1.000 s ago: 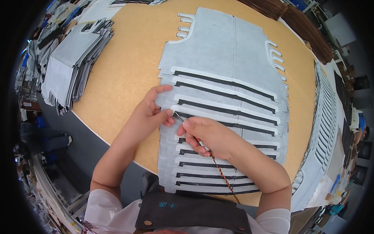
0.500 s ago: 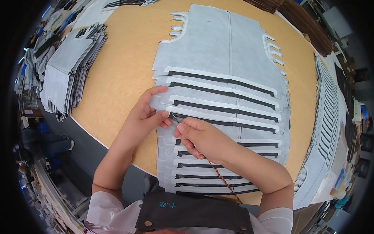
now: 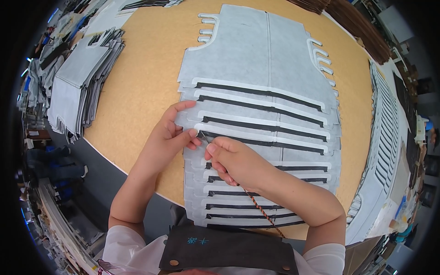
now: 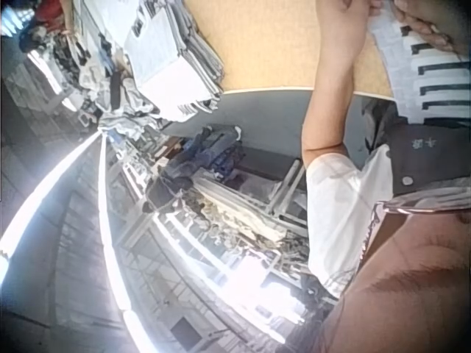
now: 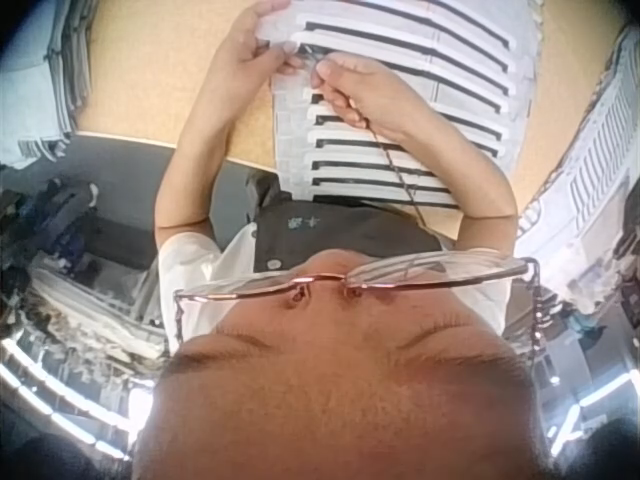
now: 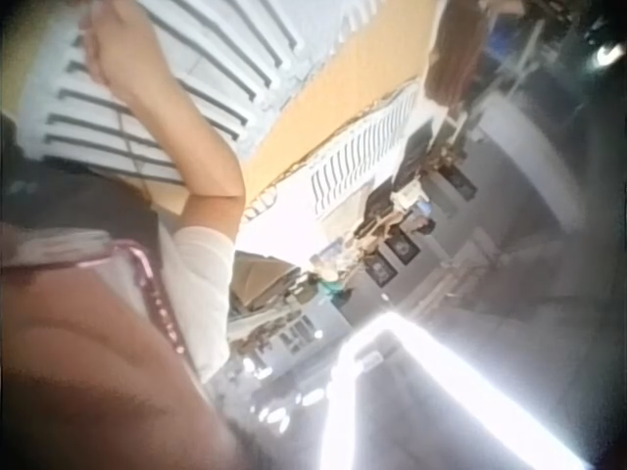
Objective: Organizing stacks of fabric components and trimming excess threads or small details using pliers and snips.
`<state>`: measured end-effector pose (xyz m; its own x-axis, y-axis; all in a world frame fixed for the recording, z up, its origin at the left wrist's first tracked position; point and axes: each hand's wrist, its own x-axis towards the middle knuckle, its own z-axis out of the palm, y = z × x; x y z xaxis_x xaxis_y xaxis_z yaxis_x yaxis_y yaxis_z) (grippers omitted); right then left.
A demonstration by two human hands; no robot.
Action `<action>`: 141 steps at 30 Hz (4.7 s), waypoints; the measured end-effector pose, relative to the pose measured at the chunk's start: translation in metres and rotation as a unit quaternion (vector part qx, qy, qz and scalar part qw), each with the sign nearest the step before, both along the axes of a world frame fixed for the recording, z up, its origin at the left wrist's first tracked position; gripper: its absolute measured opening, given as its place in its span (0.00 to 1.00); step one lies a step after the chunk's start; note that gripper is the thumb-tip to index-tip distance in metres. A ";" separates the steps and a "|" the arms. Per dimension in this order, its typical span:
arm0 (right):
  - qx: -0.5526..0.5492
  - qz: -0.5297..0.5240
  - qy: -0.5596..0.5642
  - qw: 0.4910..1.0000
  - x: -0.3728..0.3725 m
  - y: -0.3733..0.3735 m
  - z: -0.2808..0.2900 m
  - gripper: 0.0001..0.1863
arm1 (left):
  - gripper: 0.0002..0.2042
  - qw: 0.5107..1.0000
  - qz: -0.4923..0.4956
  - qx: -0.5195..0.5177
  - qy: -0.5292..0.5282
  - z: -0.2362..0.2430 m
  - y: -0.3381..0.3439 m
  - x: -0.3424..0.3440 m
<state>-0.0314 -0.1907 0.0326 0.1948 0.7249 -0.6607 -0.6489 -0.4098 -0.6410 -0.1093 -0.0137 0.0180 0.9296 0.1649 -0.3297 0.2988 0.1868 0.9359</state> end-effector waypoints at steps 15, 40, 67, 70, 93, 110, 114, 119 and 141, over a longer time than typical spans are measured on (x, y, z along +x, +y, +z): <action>0.044 -0.032 0.018 0.998 0.014 -0.021 0.040 0.19 | 0.25 0.991 0.119 -0.057 -0.019 0.032 -0.005 -0.039; 0.011 0.009 0.020 1.000 0.032 -0.004 0.010 0.18 | 0.24 0.999 -0.046 0.014 -0.002 0.005 0.016 0.035; 0.000 0.027 -0.038 0.999 0.032 0.006 0.004 0.15 | 0.24 0.997 -0.071 0.037 0.017 0.007 0.021 0.036; -0.005 0.029 -0.042 0.999 0.032 0.007 0.005 0.15 | 0.24 0.997 -0.071 0.035 0.017 0.007 0.022 0.036; 0.189 -0.055 -0.138 0.971 0.066 0.010 0.082 0.21 | 0.27 0.993 0.114 -0.006 0.014 0.013 0.035 0.023; 0.048 0.054 -0.068 0.995 0.083 0.024 0.000 0.20 | 0.24 0.989 0.112 -0.089 0.030 0.019 0.009 0.015; 0.041 0.066 -0.048 0.996 0.083 0.019 0.000 0.21 | 0.24 0.981 0.143 -0.130 0.019 0.021 0.012 0.038; 0.037 0.083 -0.015 0.996 0.080 0.020 -0.001 0.20 | 0.23 0.995 0.015 0.092 0.035 0.011 0.025 0.062; 0.057 0.010 -0.014 0.998 0.066 0.031 -0.004 0.16 | 0.23 0.998 -0.040 0.047 -0.003 0.004 0.038 0.061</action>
